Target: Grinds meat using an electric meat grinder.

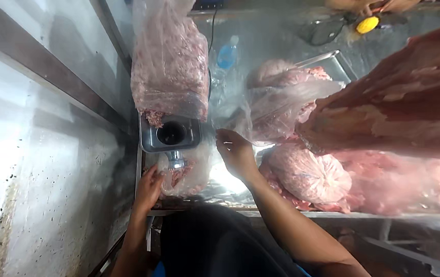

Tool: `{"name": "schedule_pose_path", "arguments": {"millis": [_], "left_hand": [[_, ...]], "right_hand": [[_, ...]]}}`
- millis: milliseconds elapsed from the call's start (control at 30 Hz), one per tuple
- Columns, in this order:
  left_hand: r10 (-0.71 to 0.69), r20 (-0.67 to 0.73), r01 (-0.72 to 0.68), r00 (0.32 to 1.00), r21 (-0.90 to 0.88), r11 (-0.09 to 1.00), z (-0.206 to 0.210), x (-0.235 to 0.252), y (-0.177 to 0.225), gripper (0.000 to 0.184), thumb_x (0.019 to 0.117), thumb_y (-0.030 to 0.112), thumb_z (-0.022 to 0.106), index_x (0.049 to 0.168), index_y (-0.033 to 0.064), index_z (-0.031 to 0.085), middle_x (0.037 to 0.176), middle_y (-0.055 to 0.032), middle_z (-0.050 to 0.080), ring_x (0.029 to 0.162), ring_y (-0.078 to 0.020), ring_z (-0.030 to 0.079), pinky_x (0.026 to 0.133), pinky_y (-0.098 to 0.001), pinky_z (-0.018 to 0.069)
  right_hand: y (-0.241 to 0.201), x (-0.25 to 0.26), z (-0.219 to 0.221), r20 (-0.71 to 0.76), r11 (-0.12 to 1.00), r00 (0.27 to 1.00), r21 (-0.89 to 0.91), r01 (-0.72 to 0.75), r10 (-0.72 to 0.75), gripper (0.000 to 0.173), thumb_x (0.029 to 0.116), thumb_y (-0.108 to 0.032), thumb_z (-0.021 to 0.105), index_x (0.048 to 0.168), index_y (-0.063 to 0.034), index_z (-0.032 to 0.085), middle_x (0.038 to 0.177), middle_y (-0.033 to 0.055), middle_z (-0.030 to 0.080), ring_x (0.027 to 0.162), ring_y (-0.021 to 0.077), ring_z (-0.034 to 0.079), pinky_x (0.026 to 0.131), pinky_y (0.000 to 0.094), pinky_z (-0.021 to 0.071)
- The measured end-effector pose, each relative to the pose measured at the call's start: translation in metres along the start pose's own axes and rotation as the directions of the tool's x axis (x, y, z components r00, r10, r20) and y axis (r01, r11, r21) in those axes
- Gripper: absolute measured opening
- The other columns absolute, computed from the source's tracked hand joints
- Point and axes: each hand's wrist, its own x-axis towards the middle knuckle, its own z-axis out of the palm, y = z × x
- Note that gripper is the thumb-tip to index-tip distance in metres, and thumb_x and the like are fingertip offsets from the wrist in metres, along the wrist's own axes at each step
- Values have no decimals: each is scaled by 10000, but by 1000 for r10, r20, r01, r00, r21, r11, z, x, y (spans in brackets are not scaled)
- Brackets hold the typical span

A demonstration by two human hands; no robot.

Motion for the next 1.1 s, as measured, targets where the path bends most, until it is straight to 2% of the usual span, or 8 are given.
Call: {"name": "schedule_pose_path", "arguments": {"millis": [100,267,400,500,633,767,933,1100], "left_hand": [[26,131,-68,991,328,942,-29,-3,38,578,1023,383,586,1502,71,504,1417,-181,577,1275,-290,588,1097,-495,471],[450,-121,-442,885,92,893,-81,44,104,401,1052,262,540,1365,21,606,1169,-114,728,1044,-175,719,948,-386,593],[423,-314,-421,850,79,904,-96,140,129,689,1040,432,546,1621,168,287,1564,-160,447,1359,-310,525,1090,-548,459],[363,-273,-385,891,-28,922,-86,191,140,776,1048,532,475,1662,222,115,1658,-143,305,1449,-340,423,1138,-597,397],[376,-309,-370,874,80,926,-51,214,156,823,1026,601,457,1655,177,139,1667,-136,287,1492,-320,363,1180,-594,346],[341,-238,-285,909,242,928,-35,193,168,698,1078,407,445,1601,2,223,1629,-262,280,1469,-400,367,1172,-589,344],[284,-102,-255,953,227,940,-65,189,174,484,1082,400,448,1331,0,563,1148,-255,664,1065,-389,656,924,-630,507],[287,-149,-284,946,39,958,-61,183,160,521,1089,462,414,1451,99,507,1319,-181,637,1218,-310,618,1040,-579,472]], "right_hand": [[-25,29,-4,-125,962,959,76,264,-254,259,979,-127,605,1202,-51,713,1186,91,711,1005,133,700,896,334,602],[-20,141,3,-188,961,974,219,167,-126,438,1056,-278,529,1442,-74,562,1446,171,571,1217,270,637,975,442,566],[-17,195,32,-43,900,999,434,25,-7,757,1016,-418,600,1628,-141,252,1555,181,464,1257,286,614,996,486,553],[-33,187,43,-20,896,999,444,-22,34,841,970,-499,655,1645,-250,219,1519,143,519,1268,294,612,1004,558,536],[-58,184,45,-43,955,999,294,44,-32,832,951,-365,714,1630,-214,258,1398,182,609,1181,328,657,955,579,558],[-69,178,56,57,985,984,62,163,-167,919,947,-417,728,1619,-76,202,1130,204,692,969,335,707,861,572,585],[-80,157,54,288,964,941,242,109,-179,952,942,-350,728,1613,-16,141,1391,231,577,1225,273,630,1053,477,528],[-76,177,51,356,956,907,263,133,-224,898,973,-263,699,1593,44,126,1390,254,569,1222,288,634,1069,477,517]]}}
